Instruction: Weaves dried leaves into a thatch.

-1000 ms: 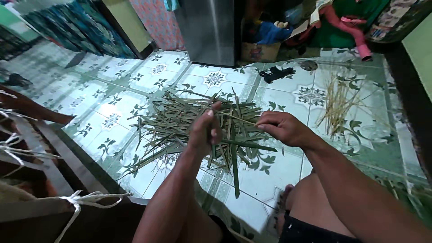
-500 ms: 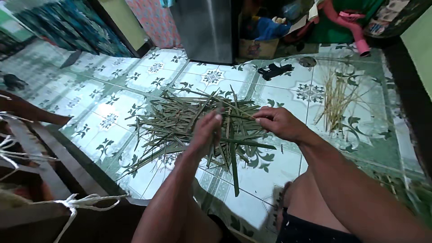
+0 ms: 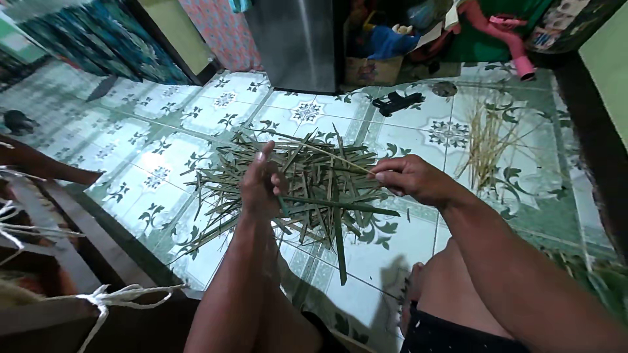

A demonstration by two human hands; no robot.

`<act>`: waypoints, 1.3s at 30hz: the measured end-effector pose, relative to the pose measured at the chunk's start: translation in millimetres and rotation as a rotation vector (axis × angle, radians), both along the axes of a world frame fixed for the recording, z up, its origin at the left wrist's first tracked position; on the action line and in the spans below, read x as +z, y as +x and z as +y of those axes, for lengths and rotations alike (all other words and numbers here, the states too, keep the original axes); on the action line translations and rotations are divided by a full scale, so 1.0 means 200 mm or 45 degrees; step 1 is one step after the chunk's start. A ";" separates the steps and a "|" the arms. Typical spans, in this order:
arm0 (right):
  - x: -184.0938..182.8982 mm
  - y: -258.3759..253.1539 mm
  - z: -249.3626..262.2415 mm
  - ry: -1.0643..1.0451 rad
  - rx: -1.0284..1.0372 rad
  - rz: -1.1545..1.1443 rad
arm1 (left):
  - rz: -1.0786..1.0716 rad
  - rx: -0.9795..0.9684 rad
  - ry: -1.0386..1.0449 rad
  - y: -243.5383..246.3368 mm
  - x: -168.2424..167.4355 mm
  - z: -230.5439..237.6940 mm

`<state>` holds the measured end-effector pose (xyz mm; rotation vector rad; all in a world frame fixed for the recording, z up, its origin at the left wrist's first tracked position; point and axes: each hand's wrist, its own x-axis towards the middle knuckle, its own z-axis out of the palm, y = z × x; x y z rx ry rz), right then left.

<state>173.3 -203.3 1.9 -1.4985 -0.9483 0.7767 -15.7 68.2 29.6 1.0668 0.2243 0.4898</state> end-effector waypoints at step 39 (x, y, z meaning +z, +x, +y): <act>-0.01 -0.02 0.00 -0.021 0.175 -0.278 | -0.038 -0.183 0.026 -0.02 0.02 0.08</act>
